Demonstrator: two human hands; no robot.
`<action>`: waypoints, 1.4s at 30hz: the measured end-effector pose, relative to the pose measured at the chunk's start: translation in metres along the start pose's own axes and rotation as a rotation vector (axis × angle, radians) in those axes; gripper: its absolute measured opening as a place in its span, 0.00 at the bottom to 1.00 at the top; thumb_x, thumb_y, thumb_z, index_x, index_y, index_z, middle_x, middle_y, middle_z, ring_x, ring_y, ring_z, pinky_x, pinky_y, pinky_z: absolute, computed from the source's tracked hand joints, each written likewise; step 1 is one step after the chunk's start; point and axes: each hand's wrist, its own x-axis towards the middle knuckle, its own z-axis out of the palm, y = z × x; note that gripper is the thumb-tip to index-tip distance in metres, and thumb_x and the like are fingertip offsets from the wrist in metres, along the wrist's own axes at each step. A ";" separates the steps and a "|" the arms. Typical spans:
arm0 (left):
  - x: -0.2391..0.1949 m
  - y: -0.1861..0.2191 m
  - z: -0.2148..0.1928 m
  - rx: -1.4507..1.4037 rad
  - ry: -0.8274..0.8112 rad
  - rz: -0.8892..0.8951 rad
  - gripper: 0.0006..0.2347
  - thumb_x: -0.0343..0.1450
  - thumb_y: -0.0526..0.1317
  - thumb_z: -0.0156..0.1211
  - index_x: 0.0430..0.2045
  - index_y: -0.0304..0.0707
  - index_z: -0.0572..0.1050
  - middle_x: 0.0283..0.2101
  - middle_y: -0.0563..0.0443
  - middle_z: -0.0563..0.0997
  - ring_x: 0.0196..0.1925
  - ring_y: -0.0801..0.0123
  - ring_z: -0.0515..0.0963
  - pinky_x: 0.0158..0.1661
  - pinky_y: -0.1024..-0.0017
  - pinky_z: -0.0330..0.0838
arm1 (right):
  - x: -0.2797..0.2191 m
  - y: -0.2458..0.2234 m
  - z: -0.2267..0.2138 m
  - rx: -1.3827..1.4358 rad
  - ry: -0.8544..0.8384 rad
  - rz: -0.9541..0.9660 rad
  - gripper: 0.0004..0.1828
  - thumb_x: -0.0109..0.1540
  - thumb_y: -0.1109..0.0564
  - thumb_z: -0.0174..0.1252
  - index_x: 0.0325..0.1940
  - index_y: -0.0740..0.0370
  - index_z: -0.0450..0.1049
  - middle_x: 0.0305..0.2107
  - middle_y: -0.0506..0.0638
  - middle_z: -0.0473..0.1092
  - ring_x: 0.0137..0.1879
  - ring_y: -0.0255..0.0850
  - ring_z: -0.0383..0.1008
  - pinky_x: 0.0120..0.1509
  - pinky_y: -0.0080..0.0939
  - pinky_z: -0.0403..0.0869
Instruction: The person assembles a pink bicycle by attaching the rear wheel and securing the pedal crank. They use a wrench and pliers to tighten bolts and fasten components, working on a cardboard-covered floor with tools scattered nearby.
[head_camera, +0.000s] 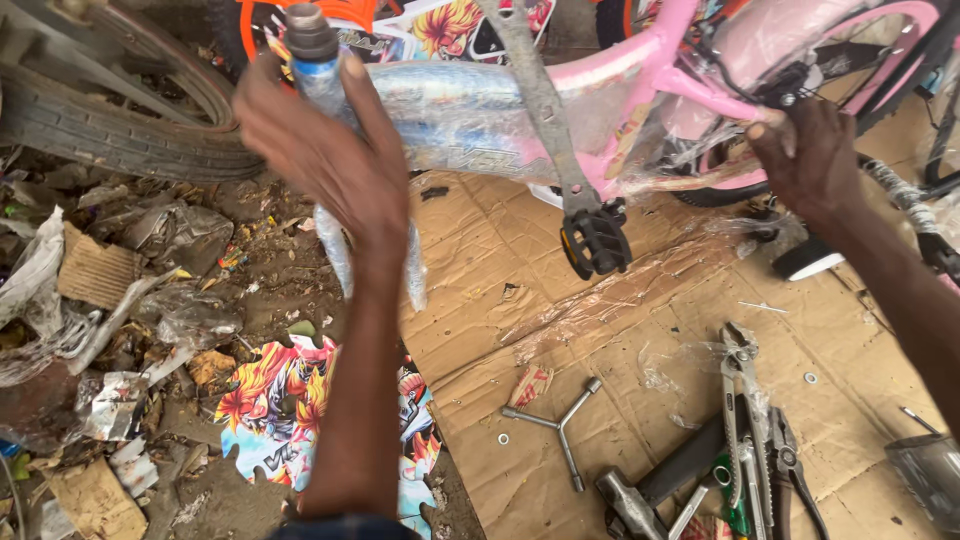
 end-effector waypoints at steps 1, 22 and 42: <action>-0.012 0.017 0.000 0.242 0.146 0.063 0.22 0.79 0.51 0.51 0.54 0.25 0.63 0.49 0.26 0.75 0.52 0.42 0.74 0.52 0.49 0.71 | -0.001 -0.002 0.002 -0.048 0.008 0.001 0.35 0.79 0.32 0.47 0.53 0.73 0.68 0.40 0.62 0.64 0.52 0.52 0.64 0.70 0.63 0.61; -0.142 0.061 -0.024 -1.201 -0.268 -1.172 0.13 0.71 0.36 0.65 0.48 0.34 0.74 0.44 0.48 0.81 0.45 0.67 0.84 0.45 0.67 0.88 | -0.005 -0.046 -0.008 -0.210 0.146 -0.037 0.23 0.78 0.47 0.56 0.49 0.73 0.64 0.39 0.63 0.63 0.48 0.57 0.62 0.60 0.61 0.63; -0.119 0.061 0.008 -1.235 -0.326 -1.002 0.14 0.71 0.37 0.66 0.49 0.37 0.71 0.41 0.48 0.84 0.45 0.66 0.85 0.48 0.61 0.85 | -0.008 -0.040 -0.001 -0.233 0.102 -0.049 0.24 0.79 0.45 0.54 0.47 0.73 0.63 0.37 0.62 0.59 0.46 0.54 0.60 0.57 0.58 0.61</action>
